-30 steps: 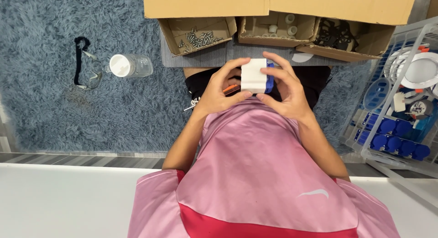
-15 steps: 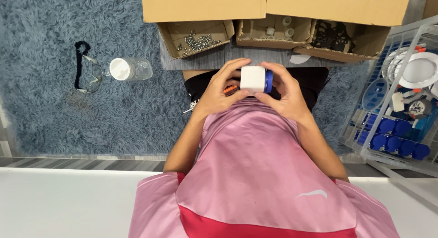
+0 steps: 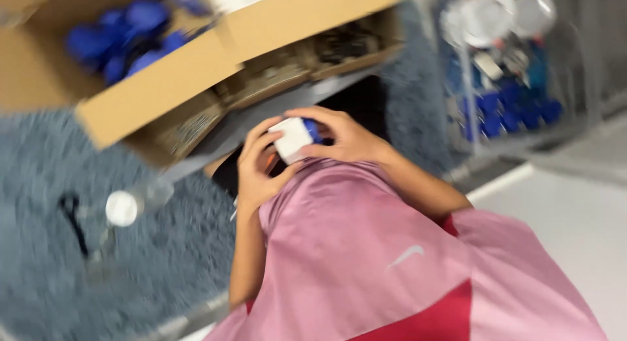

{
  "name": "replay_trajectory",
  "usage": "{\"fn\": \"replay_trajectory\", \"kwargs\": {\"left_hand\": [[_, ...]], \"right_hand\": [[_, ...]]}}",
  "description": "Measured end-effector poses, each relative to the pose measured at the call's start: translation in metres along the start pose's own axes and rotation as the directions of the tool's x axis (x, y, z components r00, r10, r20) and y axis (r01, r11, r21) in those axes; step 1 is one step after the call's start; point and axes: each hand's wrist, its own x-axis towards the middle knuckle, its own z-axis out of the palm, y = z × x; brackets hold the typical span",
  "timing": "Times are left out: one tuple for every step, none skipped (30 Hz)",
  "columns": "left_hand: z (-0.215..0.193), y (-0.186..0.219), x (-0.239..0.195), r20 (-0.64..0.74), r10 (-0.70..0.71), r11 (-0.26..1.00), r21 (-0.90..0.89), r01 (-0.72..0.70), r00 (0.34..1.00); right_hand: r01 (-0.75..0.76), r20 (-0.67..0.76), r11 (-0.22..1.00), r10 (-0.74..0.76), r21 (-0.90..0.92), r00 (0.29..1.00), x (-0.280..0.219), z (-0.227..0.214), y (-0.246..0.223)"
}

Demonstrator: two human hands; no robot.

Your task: Assembling or repairing a small electrical component by inserting a white module into a blue housing and using a screwdriver.

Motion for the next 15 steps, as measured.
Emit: {"fn": "replay_trajectory", "kwargs": {"left_hand": [[0.006, -0.001, 0.003, 0.052, 0.000, 1.000, -0.023, 0.001, 0.999], [0.012, -0.001, 0.003, 0.049, 0.000, 0.999, -0.033, 0.002, 0.999], [0.016, -0.001, 0.003, 0.046, -0.001, 0.999, -0.043, 0.003, 0.999], [0.017, -0.003, 0.005, 0.080, 0.000, 0.998, -0.056, 0.004, 0.997], [0.016, -0.006, 0.007, 0.086, 0.003, 1.000, 0.009, -0.004, 0.996], [0.015, -0.007, 0.008, 0.084, 0.005, 0.997, 0.079, -0.012, 0.996], [0.018, 0.000, 0.012, 0.110, 0.004, 0.997, 0.071, -0.012, 0.994], [0.020, 0.009, 0.015, 0.076, -0.034, 0.967, 0.254, 0.014, 0.997], [0.021, 0.018, 0.017, 0.036, -0.062, 0.903, 0.427, 0.041, 0.997], [0.022, 0.016, 0.018, 0.050, -0.063, 0.904, 0.426, 0.035, 0.997], [0.021, 0.015, 0.019, 0.052, -0.030, 0.865, 0.503, 0.000, 0.998], [0.021, 0.014, 0.019, 0.051, 0.004, 0.817, 0.576, -0.033, 0.999], [0.020, 0.010, 0.020, 0.061, 0.004, 0.818, 0.574, -0.038, 0.998], [0.019, 0.007, 0.019, 0.055, 0.001, 0.814, 0.580, -0.032, 0.999], [0.018, 0.003, 0.018, 0.049, -0.003, 0.810, 0.586, -0.026, 0.999]], "right_hand": [[-0.007, -0.056, 1.000, 0.006, -0.009, 0.998, -0.004, -0.008, -0.002], [0.007, -0.030, 0.999, -0.006, 0.041, 1.000, -0.007, -0.016, -0.004], [0.022, -0.005, 0.996, -0.022, 0.090, 1.000, -0.010, -0.023, -0.006], [0.022, -0.041, 0.996, -0.019, 0.084, 0.999, -0.014, -0.040, -0.006], [0.149, -0.078, 0.986, -0.154, -0.068, 0.985, -0.019, -0.057, -0.006], [0.263, -0.085, 0.939, -0.287, -0.220, 0.954, -0.023, -0.072, -0.005], [0.255, -0.110, 0.940, -0.285, -0.228, 0.952, -0.032, -0.094, -0.008], [0.265, -0.143, 0.916, -0.318, -0.301, 0.937, -0.042, -0.115, -0.009], [0.268, -0.173, 0.888, -0.351, -0.374, 0.920, -0.051, -0.135, -0.011], [0.263, -0.186, 0.888, -0.351, -0.378, 0.918, -0.067, -0.157, -0.010], [0.222, -0.281, 0.875, -0.364, -0.430, 0.888, -0.083, -0.177, -0.008], [0.178, -0.367, 0.862, -0.378, -0.475, 0.850, -0.098, -0.198, -0.007], [0.174, -0.375, 0.862, -0.378, -0.477, 0.846, -0.120, -0.219, 0.000], [0.178, -0.439, 0.861, -0.408, -0.476, 0.800, -0.142, -0.241, 0.008], [0.182, -0.501, 0.861, -0.434, -0.475, 0.749, -0.164, -0.262, 0.015]]}}
